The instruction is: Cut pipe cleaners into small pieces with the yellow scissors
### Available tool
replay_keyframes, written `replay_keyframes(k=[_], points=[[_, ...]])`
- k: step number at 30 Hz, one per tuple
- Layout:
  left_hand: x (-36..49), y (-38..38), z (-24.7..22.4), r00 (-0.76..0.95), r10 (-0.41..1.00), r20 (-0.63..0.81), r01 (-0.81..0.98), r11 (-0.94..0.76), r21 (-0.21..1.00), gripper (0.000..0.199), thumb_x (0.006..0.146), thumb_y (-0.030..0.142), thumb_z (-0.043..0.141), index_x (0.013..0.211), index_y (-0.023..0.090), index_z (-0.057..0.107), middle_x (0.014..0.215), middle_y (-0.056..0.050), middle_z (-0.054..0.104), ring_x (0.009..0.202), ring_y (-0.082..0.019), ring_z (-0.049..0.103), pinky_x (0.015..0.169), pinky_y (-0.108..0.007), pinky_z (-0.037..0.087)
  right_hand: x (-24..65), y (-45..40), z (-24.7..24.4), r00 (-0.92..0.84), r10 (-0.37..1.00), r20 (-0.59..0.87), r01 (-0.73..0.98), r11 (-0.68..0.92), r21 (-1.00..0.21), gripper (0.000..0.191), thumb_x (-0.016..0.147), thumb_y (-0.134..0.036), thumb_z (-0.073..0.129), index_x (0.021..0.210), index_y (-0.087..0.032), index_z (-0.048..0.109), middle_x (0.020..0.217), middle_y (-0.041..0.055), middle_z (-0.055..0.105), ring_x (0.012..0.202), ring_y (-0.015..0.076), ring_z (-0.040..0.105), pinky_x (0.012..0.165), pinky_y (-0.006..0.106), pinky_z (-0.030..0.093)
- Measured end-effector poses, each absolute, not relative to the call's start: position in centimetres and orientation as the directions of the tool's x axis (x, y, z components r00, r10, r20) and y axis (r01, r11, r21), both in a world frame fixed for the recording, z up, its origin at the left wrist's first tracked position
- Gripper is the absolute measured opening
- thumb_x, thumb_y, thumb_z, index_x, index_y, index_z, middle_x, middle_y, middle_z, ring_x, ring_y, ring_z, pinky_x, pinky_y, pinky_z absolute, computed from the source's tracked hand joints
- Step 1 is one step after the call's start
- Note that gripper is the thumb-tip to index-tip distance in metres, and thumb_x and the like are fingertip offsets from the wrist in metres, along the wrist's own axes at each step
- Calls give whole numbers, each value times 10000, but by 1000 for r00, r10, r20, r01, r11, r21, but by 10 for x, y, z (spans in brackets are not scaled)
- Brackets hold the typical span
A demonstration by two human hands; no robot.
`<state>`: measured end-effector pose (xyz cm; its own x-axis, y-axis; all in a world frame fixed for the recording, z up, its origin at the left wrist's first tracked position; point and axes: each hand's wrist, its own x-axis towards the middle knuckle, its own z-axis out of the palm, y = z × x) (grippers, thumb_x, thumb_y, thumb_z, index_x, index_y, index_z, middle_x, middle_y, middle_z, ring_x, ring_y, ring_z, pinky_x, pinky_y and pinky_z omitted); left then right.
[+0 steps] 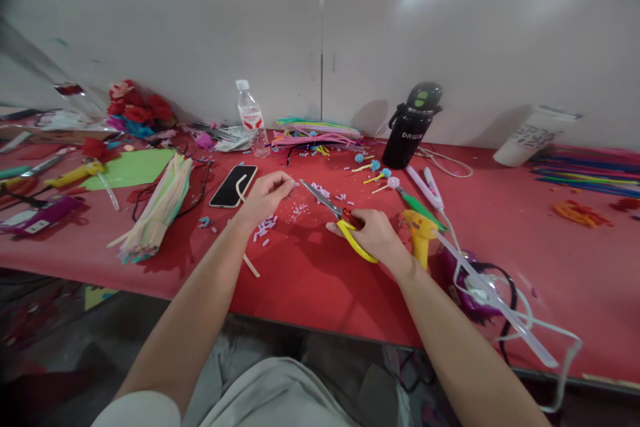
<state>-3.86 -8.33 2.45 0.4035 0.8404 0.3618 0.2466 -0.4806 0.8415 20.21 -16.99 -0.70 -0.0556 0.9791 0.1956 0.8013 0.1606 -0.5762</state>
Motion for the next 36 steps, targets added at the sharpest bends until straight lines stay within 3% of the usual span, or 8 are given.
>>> replay_keyframes(k=[13, 23, 36], points=[[-38, -84, 26, 408, 828, 384, 261, -509, 820, 273, 851, 392, 484, 732, 150, 529, 663, 1, 490, 620, -103, 443, 600, -232, 353, 202, -171, -7, -70, 983, 167, 804, 155, -574, 614, 672, -720, 564, 539, -177, 309, 562, -42, 240, 540, 80, 223, 445, 220, 182], [-39, -82, 23, 416, 824, 385, 254, -512, 821, 256, 863, 369, 480, 757, 144, 543, 665, 2, 498, 615, -98, 447, 590, -231, 351, 203, -169, -7, -79, 987, 138, 821, 143, -553, 590, 668, -701, 587, 533, -164, 382, 540, -44, 279, 527, 76, 241, 448, 222, 188], [-40, -81, 23, 412, 823, 390, 231, -508, 830, 257, 848, 375, 495, 744, 144, 537, 671, 0, 502, 623, -99, 451, 603, -230, 368, 201, -171, -6, -80, 987, 140, 783, 150, -604, 585, 673, -706, 574, 557, -172, 364, 578, -39, 274, 546, 78, 245, 457, 219, 194]])
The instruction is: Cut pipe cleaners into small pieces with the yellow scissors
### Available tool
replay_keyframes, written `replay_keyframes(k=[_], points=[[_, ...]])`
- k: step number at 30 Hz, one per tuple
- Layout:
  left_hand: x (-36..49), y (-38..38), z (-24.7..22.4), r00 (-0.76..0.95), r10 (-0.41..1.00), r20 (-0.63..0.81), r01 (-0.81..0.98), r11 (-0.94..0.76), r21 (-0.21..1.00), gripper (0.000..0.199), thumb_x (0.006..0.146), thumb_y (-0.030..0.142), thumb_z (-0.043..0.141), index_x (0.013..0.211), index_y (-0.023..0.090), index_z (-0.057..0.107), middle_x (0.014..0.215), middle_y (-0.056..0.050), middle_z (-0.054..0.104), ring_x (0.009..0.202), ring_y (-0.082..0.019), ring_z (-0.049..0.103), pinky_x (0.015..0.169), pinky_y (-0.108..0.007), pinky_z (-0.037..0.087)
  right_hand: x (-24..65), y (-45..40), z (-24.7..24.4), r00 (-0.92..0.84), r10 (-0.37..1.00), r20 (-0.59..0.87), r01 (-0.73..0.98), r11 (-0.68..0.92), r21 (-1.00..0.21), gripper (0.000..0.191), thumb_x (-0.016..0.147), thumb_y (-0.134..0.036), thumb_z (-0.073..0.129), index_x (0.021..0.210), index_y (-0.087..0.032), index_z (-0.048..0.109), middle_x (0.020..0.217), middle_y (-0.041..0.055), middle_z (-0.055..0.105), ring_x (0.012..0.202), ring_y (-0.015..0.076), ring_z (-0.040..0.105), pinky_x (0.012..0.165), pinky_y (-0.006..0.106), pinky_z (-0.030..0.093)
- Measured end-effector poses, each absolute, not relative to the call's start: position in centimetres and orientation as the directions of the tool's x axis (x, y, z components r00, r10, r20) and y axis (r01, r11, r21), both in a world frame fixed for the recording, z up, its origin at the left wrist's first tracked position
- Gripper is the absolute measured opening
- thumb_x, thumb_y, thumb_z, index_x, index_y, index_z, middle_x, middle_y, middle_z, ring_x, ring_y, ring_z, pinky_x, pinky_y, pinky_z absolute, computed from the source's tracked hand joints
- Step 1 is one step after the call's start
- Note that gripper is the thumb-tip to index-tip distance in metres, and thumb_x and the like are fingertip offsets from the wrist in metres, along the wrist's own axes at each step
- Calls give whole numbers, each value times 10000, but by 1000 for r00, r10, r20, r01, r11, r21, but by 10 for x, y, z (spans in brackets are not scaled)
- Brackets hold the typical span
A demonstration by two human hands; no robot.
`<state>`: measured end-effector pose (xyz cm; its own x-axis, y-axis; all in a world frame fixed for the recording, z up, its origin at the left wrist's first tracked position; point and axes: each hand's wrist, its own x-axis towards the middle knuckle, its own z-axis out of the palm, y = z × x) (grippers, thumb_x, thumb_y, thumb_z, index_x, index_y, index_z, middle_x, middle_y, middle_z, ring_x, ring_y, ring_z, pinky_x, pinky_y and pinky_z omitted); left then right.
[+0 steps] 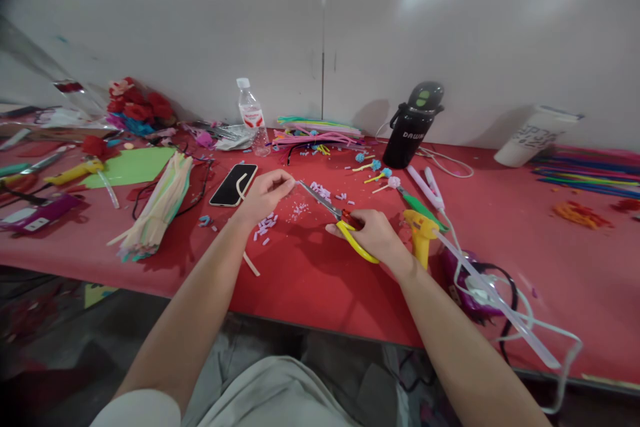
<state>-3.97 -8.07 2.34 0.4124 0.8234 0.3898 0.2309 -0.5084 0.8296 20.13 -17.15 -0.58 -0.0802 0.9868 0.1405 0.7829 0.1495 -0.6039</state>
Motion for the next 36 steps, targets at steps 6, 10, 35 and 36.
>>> replay_keyframes(k=[6, 10, 35, 36], points=[[-41, -80, 21, 421, 823, 381, 224, -501, 836, 252, 844, 373, 502, 742, 145, 536, 685, -4, 511, 644, -104, 473, 634, -239, 393, 202, -170, -7, -94, 987, 129, 785, 153, -600, 597, 671, -721, 561, 544, -171, 365, 569, -37, 279, 538, 78, 247, 454, 226, 186], [-41, -80, 23, 423, 819, 388, 238, -513, 825, 250, 850, 366, 497, 739, 145, 537, 678, -1, 508, 634, -101, 464, 615, -236, 376, 203, -170, -8, -93, 986, 138, 786, 158, -598, 611, 666, -746, 540, 545, -166, 393, 554, -36, 295, 530, 79, 265, 456, 224, 193], [-41, -81, 24, 437, 810, 391, 247, -526, 814, 242, 835, 368, 511, 754, 144, 554, 694, -14, 528, 646, -110, 471, 614, -235, 377, 204, -171, -8, -94, 984, 149, 782, 165, -600, 575, 681, -695, 571, 551, -163, 395, 574, -35, 282, 539, 78, 246, 445, 223, 198], [-41, -81, 24, 438, 810, 390, 247, -526, 814, 241, 835, 367, 512, 753, 144, 553, 693, -15, 528, 646, -110, 471, 614, -235, 377, 205, -171, -9, -95, 984, 151, 783, 168, -599, 570, 685, -689, 572, 555, -161, 404, 575, -35, 284, 539, 77, 246, 445, 222, 197]])
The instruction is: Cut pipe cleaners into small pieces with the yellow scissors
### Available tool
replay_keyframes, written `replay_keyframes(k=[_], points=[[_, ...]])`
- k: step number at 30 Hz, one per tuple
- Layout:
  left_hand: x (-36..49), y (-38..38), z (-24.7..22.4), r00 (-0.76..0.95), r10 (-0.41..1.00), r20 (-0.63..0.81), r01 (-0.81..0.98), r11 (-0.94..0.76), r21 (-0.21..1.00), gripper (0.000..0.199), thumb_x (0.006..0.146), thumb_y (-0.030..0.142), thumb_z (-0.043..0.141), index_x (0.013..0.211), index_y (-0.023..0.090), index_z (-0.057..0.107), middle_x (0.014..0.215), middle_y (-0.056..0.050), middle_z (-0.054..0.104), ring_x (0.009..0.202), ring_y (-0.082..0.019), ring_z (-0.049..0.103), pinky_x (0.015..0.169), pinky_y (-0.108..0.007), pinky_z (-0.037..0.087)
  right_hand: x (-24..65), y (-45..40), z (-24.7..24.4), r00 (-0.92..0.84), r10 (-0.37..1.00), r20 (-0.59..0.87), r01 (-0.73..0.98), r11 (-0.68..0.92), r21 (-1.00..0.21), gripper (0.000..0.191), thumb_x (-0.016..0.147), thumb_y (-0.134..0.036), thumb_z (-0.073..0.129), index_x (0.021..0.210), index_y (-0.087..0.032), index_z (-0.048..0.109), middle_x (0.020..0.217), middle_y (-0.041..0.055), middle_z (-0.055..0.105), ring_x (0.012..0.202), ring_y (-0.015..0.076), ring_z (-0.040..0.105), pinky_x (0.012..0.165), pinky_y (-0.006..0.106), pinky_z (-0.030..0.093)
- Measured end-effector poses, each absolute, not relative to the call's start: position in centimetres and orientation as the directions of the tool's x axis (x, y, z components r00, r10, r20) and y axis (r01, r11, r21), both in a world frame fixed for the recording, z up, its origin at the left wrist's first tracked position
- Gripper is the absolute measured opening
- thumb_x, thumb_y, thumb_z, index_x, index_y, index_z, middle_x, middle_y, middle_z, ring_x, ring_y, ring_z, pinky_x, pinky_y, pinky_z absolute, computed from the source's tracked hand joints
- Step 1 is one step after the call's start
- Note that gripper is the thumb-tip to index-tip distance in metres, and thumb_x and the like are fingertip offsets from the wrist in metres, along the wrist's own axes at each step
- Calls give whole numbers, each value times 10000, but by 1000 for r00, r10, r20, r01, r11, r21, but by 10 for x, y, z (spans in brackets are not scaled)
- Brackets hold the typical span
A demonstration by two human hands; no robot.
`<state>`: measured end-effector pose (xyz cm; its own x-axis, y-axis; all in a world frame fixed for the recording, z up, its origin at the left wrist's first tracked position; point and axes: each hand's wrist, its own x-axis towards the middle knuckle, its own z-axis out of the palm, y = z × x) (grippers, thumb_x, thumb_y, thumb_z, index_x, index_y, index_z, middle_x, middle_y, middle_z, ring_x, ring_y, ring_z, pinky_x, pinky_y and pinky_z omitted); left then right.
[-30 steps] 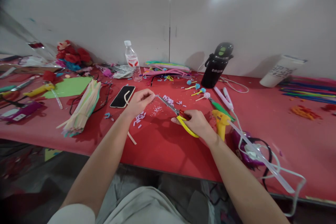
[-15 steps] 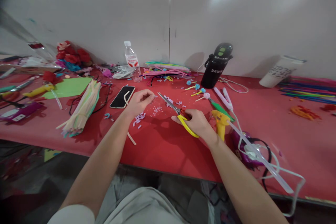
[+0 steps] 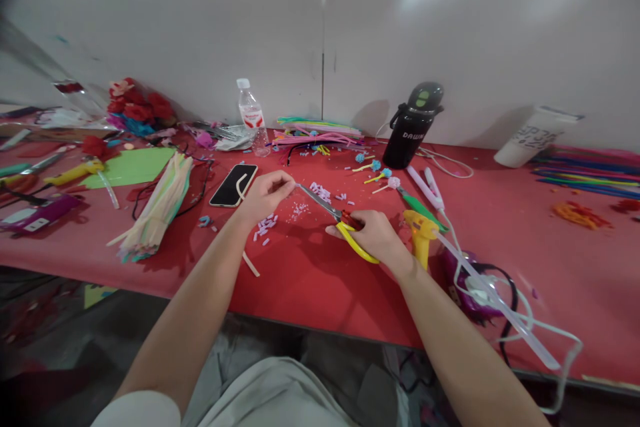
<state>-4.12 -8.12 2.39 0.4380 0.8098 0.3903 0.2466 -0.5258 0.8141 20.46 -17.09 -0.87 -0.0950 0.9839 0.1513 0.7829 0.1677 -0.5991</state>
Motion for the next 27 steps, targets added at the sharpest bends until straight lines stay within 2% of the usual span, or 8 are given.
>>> replay_keyframes(k=[18, 27], points=[[-41, -81, 24, 444, 809, 385, 250, -524, 814, 231, 834, 359, 509, 750, 147, 541, 695, -12, 523, 648, -109, 469, 626, -237, 379, 203, -171, -4, -83, 985, 150, 784, 158, -601, 572, 682, -684, 578, 548, -171, 362, 576, -36, 258, 538, 78, 231, 444, 220, 195], [-42, -80, 23, 442, 806, 395, 255, -534, 806, 252, 840, 377, 501, 754, 145, 550, 698, -14, 529, 652, -110, 476, 619, -237, 381, 205, -169, -10, -103, 986, 129, 788, 160, -594, 583, 675, -711, 561, 545, -161, 418, 566, -35, 292, 532, 79, 255, 444, 224, 195]])
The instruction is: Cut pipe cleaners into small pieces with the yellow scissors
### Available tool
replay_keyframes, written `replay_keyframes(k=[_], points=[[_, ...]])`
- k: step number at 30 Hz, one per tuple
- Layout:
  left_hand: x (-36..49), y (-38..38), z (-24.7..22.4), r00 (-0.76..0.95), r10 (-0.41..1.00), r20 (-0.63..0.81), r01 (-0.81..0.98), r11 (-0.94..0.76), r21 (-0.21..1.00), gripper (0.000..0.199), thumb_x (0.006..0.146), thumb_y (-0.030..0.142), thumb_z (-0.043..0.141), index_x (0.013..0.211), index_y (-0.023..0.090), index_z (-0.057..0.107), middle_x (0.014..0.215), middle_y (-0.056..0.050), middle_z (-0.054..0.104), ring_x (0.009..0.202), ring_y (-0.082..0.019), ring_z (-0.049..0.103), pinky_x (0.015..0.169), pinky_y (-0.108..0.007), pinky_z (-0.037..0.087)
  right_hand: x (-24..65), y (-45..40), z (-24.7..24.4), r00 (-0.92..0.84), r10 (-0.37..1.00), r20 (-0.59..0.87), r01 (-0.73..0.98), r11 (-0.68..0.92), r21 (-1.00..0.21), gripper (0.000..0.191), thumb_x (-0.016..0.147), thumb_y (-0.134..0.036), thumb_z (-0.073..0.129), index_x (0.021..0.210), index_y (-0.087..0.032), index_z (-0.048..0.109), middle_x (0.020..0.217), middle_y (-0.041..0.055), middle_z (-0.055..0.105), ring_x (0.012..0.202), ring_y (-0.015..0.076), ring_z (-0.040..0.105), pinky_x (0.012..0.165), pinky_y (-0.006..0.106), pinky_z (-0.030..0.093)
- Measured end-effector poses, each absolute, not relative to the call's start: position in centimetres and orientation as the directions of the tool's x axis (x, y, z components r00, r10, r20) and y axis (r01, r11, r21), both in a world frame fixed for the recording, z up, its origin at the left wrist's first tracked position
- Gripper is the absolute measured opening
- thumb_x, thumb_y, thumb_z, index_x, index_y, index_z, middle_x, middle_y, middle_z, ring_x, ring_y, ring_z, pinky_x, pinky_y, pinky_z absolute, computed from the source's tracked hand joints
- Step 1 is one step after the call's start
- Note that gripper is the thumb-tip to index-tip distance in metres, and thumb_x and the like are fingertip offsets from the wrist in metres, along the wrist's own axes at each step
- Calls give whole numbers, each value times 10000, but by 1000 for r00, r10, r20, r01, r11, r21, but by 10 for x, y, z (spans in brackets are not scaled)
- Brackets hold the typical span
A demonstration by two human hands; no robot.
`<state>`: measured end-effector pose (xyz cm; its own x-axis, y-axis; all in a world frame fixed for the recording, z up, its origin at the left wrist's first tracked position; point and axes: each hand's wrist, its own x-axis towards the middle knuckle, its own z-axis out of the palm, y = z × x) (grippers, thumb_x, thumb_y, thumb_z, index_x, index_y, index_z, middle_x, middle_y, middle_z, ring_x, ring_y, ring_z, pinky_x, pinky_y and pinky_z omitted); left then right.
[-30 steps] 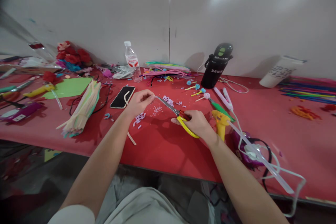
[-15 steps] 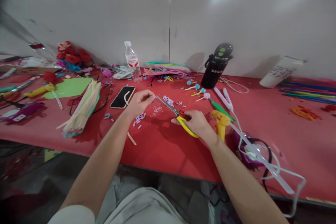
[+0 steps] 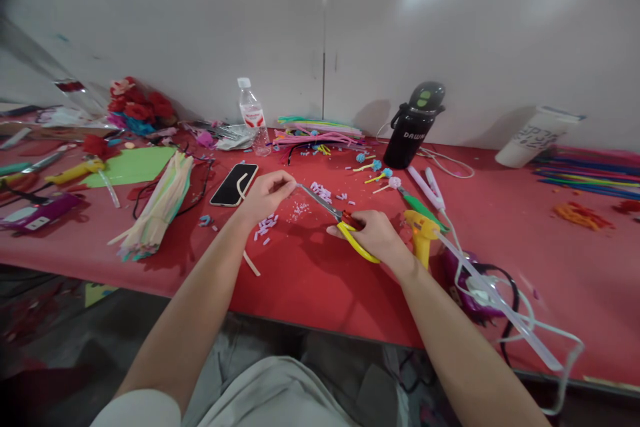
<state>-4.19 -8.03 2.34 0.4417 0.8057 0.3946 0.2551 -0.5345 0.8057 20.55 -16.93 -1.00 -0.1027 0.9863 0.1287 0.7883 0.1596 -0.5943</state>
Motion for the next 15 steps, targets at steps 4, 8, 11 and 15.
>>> replay_keyframes(k=[4, 8, 11, 15], points=[[-42, -80, 23, 442, 809, 388, 252, -527, 812, 251, 840, 380, 507, 759, 146, 549, 699, -11, 531, 654, -110, 487, 626, -240, 390, 205, -169, -8, -92, 990, 105, 791, 137, -596, 597, 661, -721, 569, 537, -168, 381, 556, -39, 275, 531, 80, 251, 448, 222, 198], [-41, -81, 23, 429, 825, 367, 242, -497, 833, 269, 843, 394, 493, 749, 148, 544, 692, -13, 536, 653, -114, 490, 638, -244, 397, 203, -170, -5, -86, 989, 119, 785, 141, -604, 583, 676, -700, 573, 547, -174, 358, 567, -40, 259, 541, 82, 237, 451, 220, 196], [-41, -82, 23, 411, 849, 332, 241, -452, 859, 272, 844, 394, 479, 747, 148, 544, 687, -15, 537, 653, -116, 491, 642, -243, 394, 202, -172, -4, -87, 987, 134, 782, 151, -605, 567, 686, -684, 574, 554, -172, 370, 578, -38, 260, 541, 80, 232, 447, 220, 193], [-40, -83, 24, 401, 860, 316, 241, -432, 869, 268, 853, 364, 451, 705, 152, 523, 650, -1, 504, 628, -111, 472, 621, -239, 374, 203, -172, -6, -94, 986, 140, 780, 160, -605, 575, 680, -701, 563, 553, -171, 382, 579, -36, 267, 538, 80, 230, 440, 222, 193]])
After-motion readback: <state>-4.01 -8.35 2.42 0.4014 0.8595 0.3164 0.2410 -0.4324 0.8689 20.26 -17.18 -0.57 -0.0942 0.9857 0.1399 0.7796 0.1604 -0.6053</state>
